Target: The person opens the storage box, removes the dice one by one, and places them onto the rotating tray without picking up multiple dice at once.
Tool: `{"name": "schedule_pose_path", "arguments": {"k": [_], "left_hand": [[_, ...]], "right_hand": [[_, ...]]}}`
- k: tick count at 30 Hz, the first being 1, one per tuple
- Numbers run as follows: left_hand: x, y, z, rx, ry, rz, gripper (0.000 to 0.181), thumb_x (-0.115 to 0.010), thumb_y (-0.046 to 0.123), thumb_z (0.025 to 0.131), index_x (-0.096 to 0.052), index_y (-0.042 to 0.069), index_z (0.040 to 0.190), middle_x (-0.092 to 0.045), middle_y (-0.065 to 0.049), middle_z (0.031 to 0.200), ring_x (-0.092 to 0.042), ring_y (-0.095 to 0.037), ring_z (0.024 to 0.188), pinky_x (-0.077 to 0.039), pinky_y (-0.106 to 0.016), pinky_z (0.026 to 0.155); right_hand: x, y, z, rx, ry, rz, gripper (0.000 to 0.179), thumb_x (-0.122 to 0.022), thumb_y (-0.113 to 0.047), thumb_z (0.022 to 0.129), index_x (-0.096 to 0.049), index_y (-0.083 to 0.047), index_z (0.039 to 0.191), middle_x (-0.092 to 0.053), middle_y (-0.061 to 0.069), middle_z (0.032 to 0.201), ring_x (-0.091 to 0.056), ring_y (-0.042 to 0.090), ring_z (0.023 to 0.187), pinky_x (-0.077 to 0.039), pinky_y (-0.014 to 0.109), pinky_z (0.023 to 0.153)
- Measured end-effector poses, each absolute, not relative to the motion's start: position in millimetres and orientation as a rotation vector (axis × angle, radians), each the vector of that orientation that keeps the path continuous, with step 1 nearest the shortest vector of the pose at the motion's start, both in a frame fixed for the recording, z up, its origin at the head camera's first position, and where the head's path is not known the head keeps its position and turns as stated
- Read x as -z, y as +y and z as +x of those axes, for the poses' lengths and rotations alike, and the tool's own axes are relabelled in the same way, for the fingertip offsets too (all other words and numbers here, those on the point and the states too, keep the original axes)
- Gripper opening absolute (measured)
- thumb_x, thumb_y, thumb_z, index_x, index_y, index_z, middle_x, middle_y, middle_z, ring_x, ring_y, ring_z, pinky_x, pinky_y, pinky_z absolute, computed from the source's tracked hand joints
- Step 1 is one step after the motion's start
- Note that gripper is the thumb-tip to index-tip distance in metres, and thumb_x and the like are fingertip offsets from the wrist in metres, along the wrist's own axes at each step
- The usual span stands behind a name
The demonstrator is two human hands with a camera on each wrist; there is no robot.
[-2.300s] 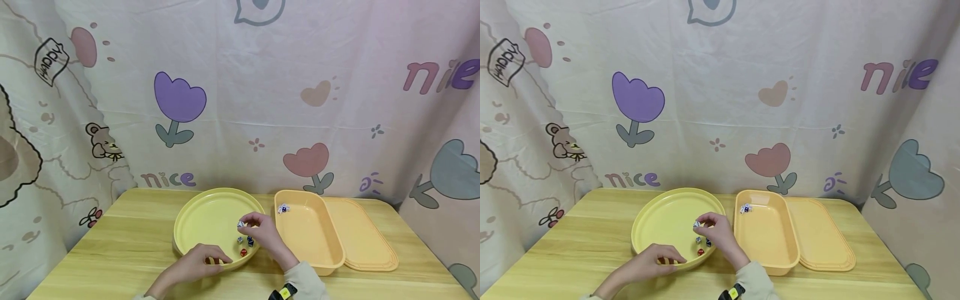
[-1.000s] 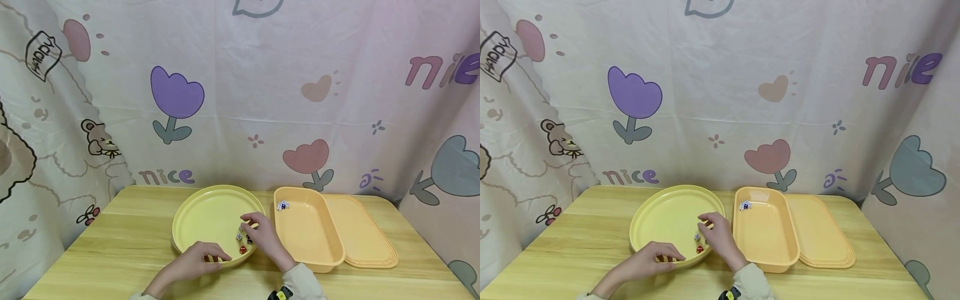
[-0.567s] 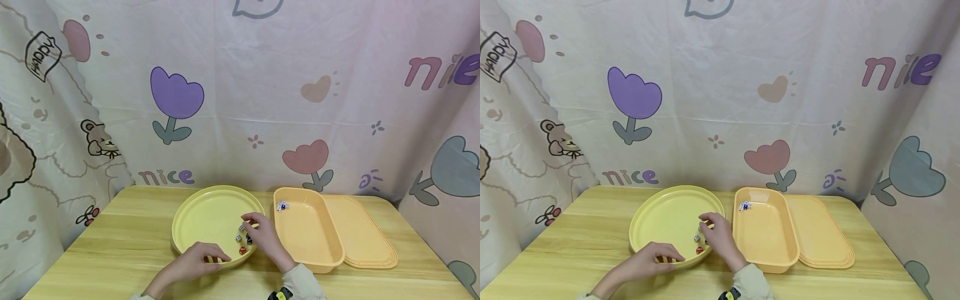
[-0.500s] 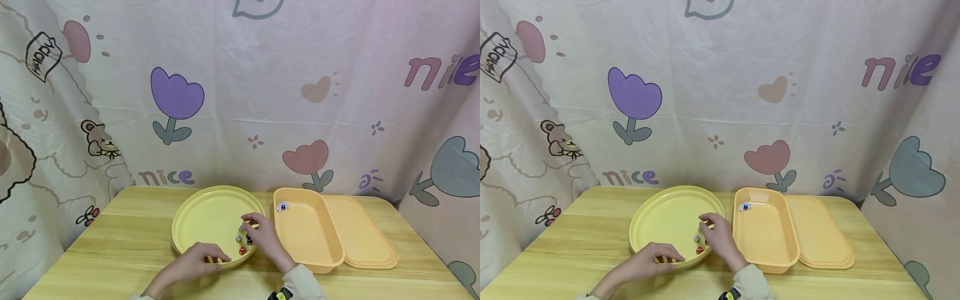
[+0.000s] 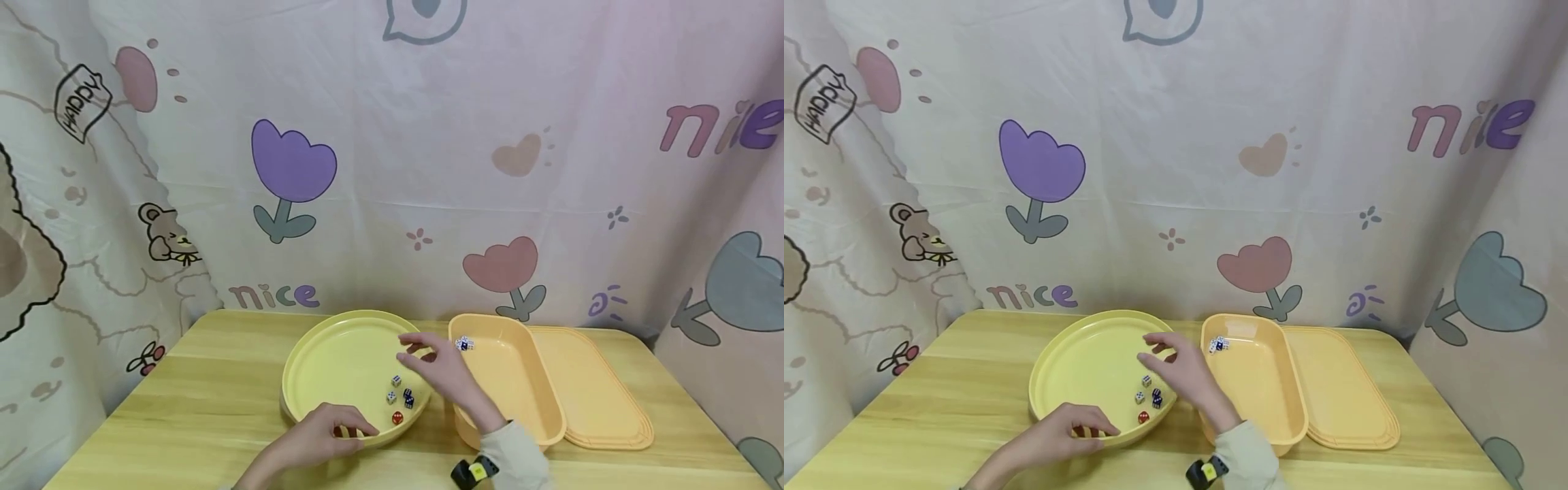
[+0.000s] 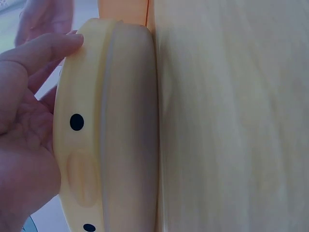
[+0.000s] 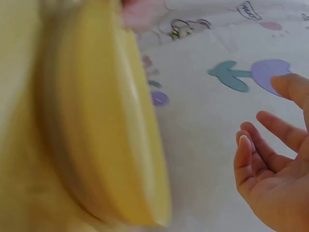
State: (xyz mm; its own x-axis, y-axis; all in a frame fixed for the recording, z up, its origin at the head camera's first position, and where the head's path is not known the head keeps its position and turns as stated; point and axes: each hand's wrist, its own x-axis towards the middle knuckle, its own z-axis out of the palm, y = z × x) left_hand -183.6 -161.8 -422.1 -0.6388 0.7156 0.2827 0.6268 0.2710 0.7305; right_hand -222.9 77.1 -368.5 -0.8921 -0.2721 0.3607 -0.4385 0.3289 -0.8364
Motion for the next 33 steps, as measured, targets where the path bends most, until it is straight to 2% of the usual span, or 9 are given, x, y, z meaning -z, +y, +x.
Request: {"name": "schedule_pose_path", "arguments": {"k": [5, 10, 19, 25, 33], "left_hand": [[423.3, -161.2, -182.8, -1.326, 2.421, 1.239, 0.019, -0.062, 0.008, 0.084, -0.069, 0.01, 0.101, -0.065, 0.005, 0.094, -0.052, -0.001, 0.079, -0.045, -0.022, 0.064], [422.0, -161.6, -181.5, -1.325, 2.417, 1.241, 0.018, -0.061, 0.008, 0.084, -0.069, 0.009, 0.101, -0.064, 0.006, 0.093, -0.052, 0.0, 0.077, -0.045, -0.022, 0.063], [421.4, -161.2, -180.2, -1.319, 2.427, 1.25, 0.018, -0.062, 0.01, 0.084, -0.07, 0.01, 0.1, -0.064, 0.007, 0.092, -0.052, 0.0, 0.077, -0.045, -0.021, 0.062], [423.2, -161.5, -179.9, -1.32, 2.423, 1.229, 0.017, -0.062, 0.009, 0.084, -0.07, 0.009, 0.1, -0.064, 0.006, 0.093, -0.052, -0.001, 0.077, -0.045, -0.021, 0.062], [424.4, -161.1, -179.7, -1.314, 2.44, 1.234, 0.017, -0.062, 0.009, 0.084, -0.069, 0.008, 0.1, -0.064, 0.005, 0.093, -0.052, 0.0, 0.076, -0.045, -0.021, 0.062]], "right_hand": [[343.5, 102.2, -250.3, -1.494, -2.47, 0.591, 0.031, -0.067, -0.023, 0.082, -0.064, -0.007, 0.108, -0.064, 0.003, 0.097, -0.059, 0.018, 0.084, -0.048, 0.031, 0.072], [340.9, 130.2, -287.0, -1.404, -2.529, 0.503, 0.028, -0.064, -0.025, 0.084, -0.066, -0.006, 0.105, -0.065, 0.005, 0.1, -0.057, 0.02, 0.09, -0.046, 0.033, 0.076], [367.3, 161.5, -310.9, -1.491, -2.519, 0.317, 0.031, -0.063, -0.016, 0.085, -0.062, 0.003, 0.109, -0.064, 0.013, 0.102, -0.057, 0.024, 0.093, -0.045, 0.033, 0.077], [393.6, 180.3, -321.0, -1.58, -2.572, 0.146, 0.029, -0.061, -0.012, 0.085, -0.062, 0.004, 0.108, -0.063, 0.014, 0.104, -0.056, 0.022, 0.092, -0.045, 0.034, 0.078], [421.1, 189.4, -324.7, -1.61, -2.585, 0.077, 0.023, -0.059, 0.0, 0.083, -0.063, 0.008, 0.104, -0.062, 0.02, 0.104, -0.056, 0.018, 0.079, -0.047, 0.032, 0.066]]}}
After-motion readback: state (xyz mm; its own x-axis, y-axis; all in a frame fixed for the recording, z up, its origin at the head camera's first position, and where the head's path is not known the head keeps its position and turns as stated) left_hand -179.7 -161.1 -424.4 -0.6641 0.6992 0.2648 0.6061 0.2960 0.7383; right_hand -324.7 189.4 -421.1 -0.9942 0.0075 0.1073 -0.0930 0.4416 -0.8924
